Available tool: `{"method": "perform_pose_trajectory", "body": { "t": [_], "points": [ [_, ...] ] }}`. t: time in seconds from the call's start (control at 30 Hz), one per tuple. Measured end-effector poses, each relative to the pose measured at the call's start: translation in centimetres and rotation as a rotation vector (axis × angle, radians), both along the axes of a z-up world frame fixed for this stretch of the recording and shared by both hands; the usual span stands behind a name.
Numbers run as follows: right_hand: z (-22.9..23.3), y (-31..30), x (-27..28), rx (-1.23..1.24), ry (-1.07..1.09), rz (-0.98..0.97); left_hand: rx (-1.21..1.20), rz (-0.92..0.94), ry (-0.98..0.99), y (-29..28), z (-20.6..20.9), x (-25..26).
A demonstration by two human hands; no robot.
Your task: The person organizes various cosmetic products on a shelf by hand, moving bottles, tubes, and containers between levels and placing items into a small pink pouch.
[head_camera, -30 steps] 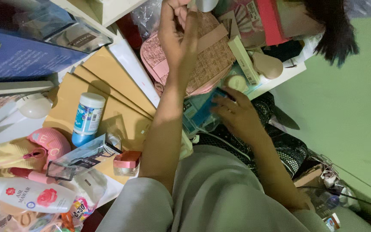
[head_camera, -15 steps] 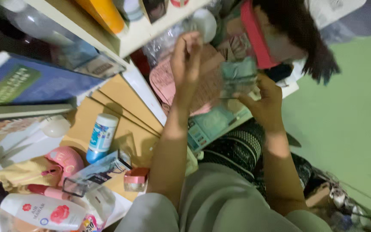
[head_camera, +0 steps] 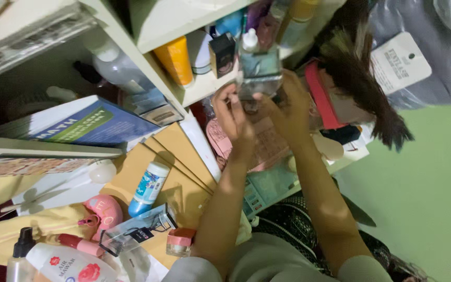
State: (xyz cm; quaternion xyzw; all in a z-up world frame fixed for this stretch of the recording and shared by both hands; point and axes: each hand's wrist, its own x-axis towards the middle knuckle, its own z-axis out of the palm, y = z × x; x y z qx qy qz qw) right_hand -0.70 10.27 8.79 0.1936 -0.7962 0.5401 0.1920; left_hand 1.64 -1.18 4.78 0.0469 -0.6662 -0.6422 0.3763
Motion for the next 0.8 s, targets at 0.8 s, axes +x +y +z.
{"method": "perform_pose_trajectory", "body": {
  "t": [0.8],
  "points": [
    [2.9,-8.1,-0.3,0.051,0.127,0.05,-0.072,0.411,-0.134,-1.0,1.4,0.8]
  ]
}}
